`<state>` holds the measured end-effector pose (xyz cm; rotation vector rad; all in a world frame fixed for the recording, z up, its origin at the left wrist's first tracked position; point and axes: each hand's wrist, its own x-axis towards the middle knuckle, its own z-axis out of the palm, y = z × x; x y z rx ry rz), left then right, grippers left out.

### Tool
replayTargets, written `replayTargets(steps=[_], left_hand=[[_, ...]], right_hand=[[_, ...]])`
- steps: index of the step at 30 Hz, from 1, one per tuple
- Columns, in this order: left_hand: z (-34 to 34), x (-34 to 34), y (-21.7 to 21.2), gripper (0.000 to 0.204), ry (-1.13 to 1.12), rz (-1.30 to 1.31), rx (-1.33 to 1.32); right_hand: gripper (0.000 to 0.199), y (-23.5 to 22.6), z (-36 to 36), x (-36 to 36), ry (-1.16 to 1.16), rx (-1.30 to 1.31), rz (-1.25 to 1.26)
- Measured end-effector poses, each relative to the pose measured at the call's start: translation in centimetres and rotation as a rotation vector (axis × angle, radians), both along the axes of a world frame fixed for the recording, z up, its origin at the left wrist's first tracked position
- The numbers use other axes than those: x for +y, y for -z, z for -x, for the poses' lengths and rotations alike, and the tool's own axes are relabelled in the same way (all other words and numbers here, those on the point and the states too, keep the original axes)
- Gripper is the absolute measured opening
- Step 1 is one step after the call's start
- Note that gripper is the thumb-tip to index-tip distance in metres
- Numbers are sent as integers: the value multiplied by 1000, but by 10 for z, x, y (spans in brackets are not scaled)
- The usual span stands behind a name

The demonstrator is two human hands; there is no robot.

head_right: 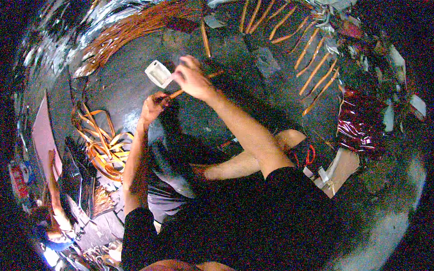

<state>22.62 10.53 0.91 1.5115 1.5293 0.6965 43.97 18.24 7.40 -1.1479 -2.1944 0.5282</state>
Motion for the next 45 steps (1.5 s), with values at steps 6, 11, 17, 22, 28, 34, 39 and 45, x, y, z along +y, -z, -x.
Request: replayTargets(steps=[6, 11, 17, 22, 28, 34, 39, 45], left_hand=[[0, 4, -6, 22, -20, 119, -141], [11, 0, -1, 21, 21, 45, -91], [90, -28, 11, 28, 48, 128, -194], [117, -54, -7, 32, -34, 257, -115], [110, -54, -9, 32, -40, 248, 31], [92, -33, -3, 31, -13, 188, 26], [75, -21, -13, 30, 0, 270, 66], [65, -18, -19, 31, -57, 290, 136]], right_hand=[[55, -2, -112, -36, 250, 275, 866], [56, -4, -94, -39, 235, -6, 972], [57, 44, 1, -76, -81, -262, 633], [62, 71, 95, -100, -283, -331, 442], [34, 3, 90, -67, -107, -41, 384], [24, 3, 35, 1, -113, -432, -363], [22, -7, 34, 2, -93, -107, -199], [58, -1, 2, -71, -10, 144, 977]])
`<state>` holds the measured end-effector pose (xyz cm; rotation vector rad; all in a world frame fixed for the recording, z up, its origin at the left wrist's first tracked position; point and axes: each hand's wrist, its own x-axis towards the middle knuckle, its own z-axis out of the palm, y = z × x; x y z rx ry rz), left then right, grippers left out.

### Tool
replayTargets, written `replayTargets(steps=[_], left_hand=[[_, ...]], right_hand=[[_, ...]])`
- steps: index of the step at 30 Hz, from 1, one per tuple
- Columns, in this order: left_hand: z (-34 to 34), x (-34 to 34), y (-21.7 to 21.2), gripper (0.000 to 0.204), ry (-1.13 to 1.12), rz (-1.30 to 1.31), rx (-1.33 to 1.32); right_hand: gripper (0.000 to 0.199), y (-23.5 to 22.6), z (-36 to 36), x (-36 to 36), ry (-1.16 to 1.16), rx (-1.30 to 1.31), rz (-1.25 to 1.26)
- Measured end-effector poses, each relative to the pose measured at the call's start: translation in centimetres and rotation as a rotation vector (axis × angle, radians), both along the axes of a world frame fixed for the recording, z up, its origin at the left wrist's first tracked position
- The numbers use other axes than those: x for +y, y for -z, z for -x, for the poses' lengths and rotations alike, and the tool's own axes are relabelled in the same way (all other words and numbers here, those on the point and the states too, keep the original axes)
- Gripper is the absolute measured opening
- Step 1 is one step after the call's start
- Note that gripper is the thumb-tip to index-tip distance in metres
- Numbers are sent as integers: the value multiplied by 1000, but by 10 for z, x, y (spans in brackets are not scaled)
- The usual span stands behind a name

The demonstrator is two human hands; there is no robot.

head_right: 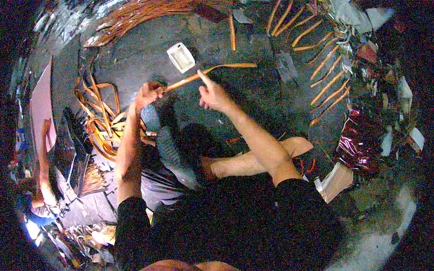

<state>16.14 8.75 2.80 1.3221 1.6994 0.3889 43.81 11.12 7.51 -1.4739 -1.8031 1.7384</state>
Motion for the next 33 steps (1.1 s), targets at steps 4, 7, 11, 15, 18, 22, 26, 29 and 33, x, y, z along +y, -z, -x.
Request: replayTargets(steps=[4, 7, 11, 15, 18, 22, 26, 29, 33], left_hand=[[17, -6, 12, 30, 33, -21, -102], [65, -25, 33, 29, 21, -79, -317], [108, -59, 20, 26, -155, 19, -205], [123, -65, 5, 29, -277, 30, -132], [114, -61, 18, 24, -221, -309, -125], [39, -36, -3, 26, -56, -353, -5], [10, -42, 0, 15, 167, -640, 412], [-4, -41, -10, 10, 214, -608, 475], [9, -37, 0, 12, 136, -450, 255]], right_hand=[[64, 22, 26, -11, -249, -184, -89], [71, 47, 67, -20, -492, -299, -420], [79, 56, 118, -33, -657, -337, -474], [70, 73, 164, -42, -782, -287, -578], [56, 44, 199, -50, -838, -297, -518], [40, 33, 146, -40, -774, -96, -509], [39, -11, 22, -18, -455, -121, -343], [42, -31, -76, -8, -217, -296, -246], [43, -55, -148, -17, -30, -197, -226]])
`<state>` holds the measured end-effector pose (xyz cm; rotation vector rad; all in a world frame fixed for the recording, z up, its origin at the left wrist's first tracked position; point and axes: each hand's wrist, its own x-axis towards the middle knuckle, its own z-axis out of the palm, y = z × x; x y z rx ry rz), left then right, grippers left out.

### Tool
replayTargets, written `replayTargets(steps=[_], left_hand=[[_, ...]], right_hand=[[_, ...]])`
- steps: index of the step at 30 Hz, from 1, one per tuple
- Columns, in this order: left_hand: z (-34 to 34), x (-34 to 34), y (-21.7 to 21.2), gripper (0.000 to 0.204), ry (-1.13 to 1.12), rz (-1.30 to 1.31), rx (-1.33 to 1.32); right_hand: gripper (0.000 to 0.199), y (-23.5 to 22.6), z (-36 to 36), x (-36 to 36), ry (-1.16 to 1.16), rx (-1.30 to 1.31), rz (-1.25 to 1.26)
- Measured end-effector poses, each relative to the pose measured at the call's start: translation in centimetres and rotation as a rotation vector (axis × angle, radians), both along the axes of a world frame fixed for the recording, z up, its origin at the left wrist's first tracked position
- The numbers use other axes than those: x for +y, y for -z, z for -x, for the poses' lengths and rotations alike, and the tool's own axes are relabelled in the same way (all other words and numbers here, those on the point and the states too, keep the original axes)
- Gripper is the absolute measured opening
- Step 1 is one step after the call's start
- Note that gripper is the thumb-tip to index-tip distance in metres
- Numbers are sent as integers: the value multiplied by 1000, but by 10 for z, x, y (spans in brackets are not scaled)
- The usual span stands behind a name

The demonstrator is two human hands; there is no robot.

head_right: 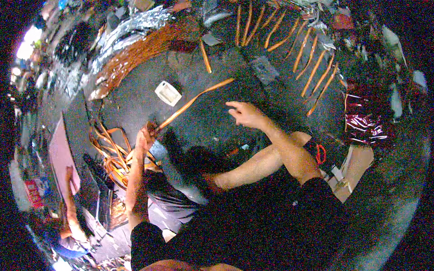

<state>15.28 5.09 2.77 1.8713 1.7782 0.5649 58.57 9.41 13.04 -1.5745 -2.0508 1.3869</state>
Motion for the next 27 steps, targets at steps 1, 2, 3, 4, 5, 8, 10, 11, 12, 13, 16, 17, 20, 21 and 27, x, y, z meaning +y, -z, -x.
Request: replayTargets(steps=[1, 2, 3, 4, 5, 8, 10, 11, 12, 13, 16, 17, 20, 21, 27], left_hand=[[2, 3, 1, 13, 28, -21, -45], [3, 4, 2, 15, 137, -164, 46], [3, 6, 3, 14, 111, -81, 48], [-1, 8, 1, 13, 107, -103, 85], [-10, 8, -2, 13, 105, -122, 114], [-2, 7, 11, 12, -28, 80, -50], [16, 11, 23, 13, 125, 15, 187], [17, 12, 23, 13, 122, 42, 187], [20, 12, 21, 13, 117, 70, 188], [13, 15, 14, 13, 122, 102, 182], [2, 18, -6, 13, 151, 262, 256], [3, 17, -12, 14, 157, 326, 299], [24, 7, -9, 20, 243, 343, 143], [30, 2, -11, 22, 282, 398, 24], [-77, 50, -186, 32, 377, 556, -419]], right_hand=[[43, -3, -10, -3, 38, 37, 9], [42, 0, -14, -6, 89, 79, 25], [42, 9, -15, -7, 138, 121, 42], [41, 21, -16, -8, 188, 160, 60], [40, 30, -14, -10, 187, 189, -35], [38, 37, -1, -2, 127, 251, -147], [37, 36, 5, 4, 105, 246, -215], [37, 35, 3, 6, 116, 259, -235], [37, 35, 3, 7, 125, 274, -255], [38, 37, -2, 8, 144, 279, -271], [40, 22, -8, 7, 116, 173, -255], [40, 20, -6, 7, 113, 177, -261], [40, 17, -1, 8, 108, 212, -266], [40, 17, 1, 7, 107, 244, -257], [41, 13, -12, 12, 154, 276, -219]])
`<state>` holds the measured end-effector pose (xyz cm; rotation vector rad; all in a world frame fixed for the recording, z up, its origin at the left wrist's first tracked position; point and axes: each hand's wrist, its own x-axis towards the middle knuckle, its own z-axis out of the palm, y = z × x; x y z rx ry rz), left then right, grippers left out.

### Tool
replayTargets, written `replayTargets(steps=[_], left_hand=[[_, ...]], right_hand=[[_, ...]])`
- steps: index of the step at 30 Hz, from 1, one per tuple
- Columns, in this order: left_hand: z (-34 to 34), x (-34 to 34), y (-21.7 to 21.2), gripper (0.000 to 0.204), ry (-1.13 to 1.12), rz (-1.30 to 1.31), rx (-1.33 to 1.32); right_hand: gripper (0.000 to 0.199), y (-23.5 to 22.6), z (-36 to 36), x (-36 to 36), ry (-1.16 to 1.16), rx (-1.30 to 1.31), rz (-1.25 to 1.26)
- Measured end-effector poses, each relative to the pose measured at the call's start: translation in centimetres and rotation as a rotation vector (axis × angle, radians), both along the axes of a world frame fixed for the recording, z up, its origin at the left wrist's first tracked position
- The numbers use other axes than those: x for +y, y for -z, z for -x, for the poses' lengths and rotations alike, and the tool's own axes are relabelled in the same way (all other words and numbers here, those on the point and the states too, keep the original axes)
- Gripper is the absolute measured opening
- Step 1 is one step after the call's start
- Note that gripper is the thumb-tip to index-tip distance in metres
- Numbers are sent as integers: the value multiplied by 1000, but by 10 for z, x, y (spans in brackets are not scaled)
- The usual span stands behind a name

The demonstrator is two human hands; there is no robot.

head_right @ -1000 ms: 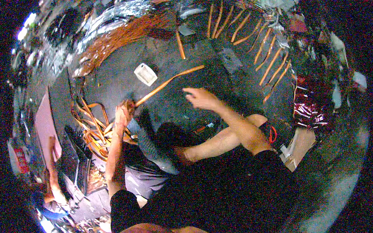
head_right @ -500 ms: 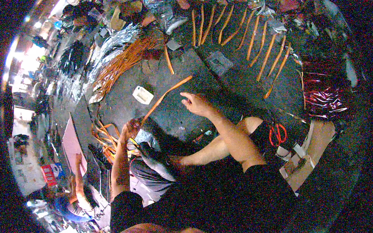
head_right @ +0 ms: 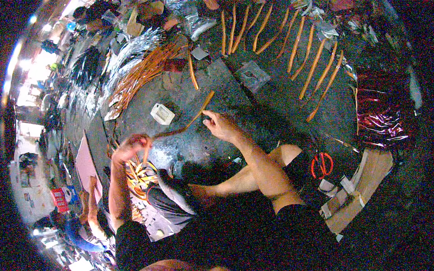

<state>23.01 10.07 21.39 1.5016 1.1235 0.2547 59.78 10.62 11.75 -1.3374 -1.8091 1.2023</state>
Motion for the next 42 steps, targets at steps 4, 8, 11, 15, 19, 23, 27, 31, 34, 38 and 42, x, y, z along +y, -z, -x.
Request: replayTargets(steps=[4, 8, 11, 15, 19, 23, 27, 31, 34, 38, 42], left_hand=[[-52, 57, -81, 32, -257, -371, 83], [-86, 186, -100, 20, -432, -316, -327], [-128, 251, -118, 19, -419, -482, -412], [-112, 338, -109, 20, -345, -849, -453], [-125, 362, -46, 21, -363, -731, -477], [-138, 335, 110, 16, -467, -2, -493], [-29, 281, 277, 23, -598, -211, -396], [-111, 228, 201, 40, -664, 21, -238], [-84, 146, 136, 32, -402, -681, 551], [-26, 58, 107, 27, -627, -483, 521], [102, -36, 163, 30, -861, -387, 730]], right_hand=[[41, -5, 3, 4, -18, -25, 21], [41, -10, 3, 6, -13, -35, -14], [41, 7, -5, 13, 30, -81, -56], [41, 18, -1, 17, 31, -51, -101], [42, 21, -11, 22, 54, -28, -54], [42, 22, -21, 26, 88, -47, -6], [41, 16, 12, 21, -7, 61, -83], [40, 31, -10, 28, 98, -54, -82], [40, 27, 1, 21, 26, -73, -99], [41, 14, 4, 14, -17, -152, 9], [42, 6, 17, 3, -64, -245, 64]])
